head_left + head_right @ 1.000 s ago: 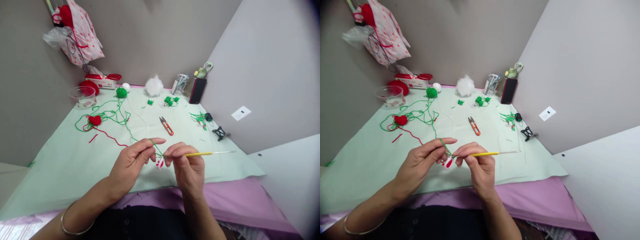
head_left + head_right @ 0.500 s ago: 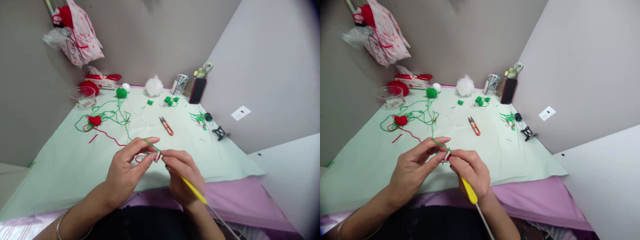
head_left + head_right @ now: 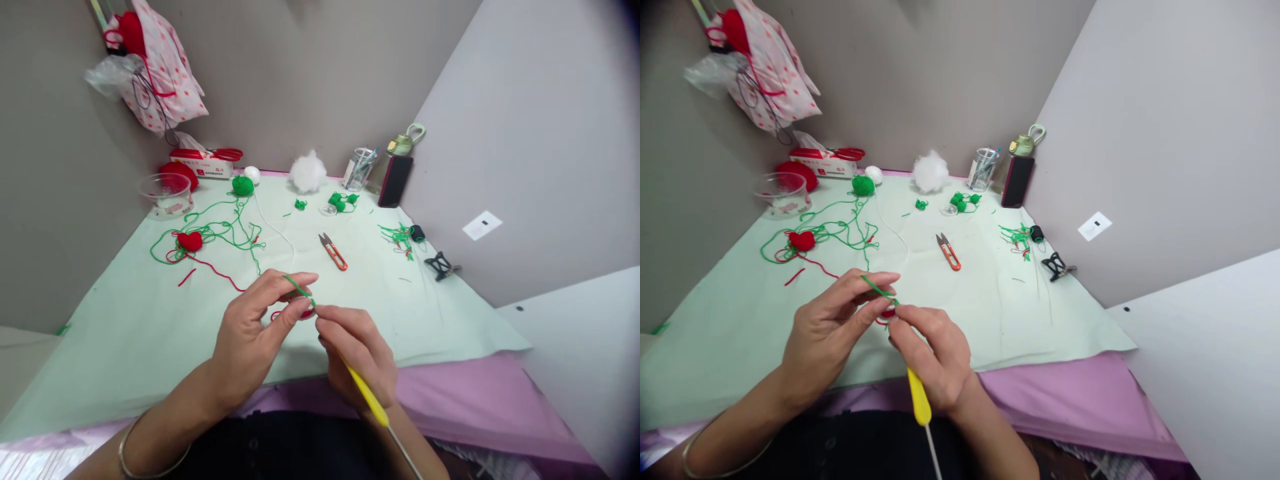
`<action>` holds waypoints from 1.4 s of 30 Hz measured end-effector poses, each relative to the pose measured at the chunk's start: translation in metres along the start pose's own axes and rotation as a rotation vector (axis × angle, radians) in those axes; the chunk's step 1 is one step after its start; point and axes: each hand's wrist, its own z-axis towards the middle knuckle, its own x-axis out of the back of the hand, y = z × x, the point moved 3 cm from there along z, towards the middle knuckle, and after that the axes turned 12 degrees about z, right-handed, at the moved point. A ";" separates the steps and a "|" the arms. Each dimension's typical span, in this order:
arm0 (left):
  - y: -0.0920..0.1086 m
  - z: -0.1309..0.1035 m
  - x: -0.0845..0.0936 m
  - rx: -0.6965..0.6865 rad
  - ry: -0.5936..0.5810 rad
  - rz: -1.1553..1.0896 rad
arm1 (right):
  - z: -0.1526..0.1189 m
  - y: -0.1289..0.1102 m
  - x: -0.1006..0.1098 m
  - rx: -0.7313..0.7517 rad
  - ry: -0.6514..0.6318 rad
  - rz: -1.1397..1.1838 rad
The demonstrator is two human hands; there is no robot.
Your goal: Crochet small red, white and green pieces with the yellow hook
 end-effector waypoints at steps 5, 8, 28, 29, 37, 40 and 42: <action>-0.001 0.000 0.000 0.034 0.029 -0.070 | 0.000 0.000 0.002 -0.019 -0.007 0.007; -0.003 0.000 -0.001 0.120 -0.026 -0.179 | 0.001 0.000 0.005 -0.032 0.000 0.012; -0.005 0.004 -0.008 0.312 -0.202 -0.567 | 0.004 -0.003 0.004 0.090 0.057 -0.056; -0.004 0.004 -0.008 0.313 -0.219 -0.566 | 0.004 -0.004 0.004 0.091 0.054 -0.061; -0.003 0.001 -0.009 0.270 -0.100 -0.264 | 0.002 -0.005 0.003 0.121 0.037 -0.096; -0.003 0.000 -0.012 0.315 -0.114 -0.278 | 0.000 -0.003 0.000 0.131 0.055 -0.126; -0.004 0.000 -0.014 0.365 -0.151 -0.354 | -0.002 -0.002 0.000 0.131 0.074 -0.180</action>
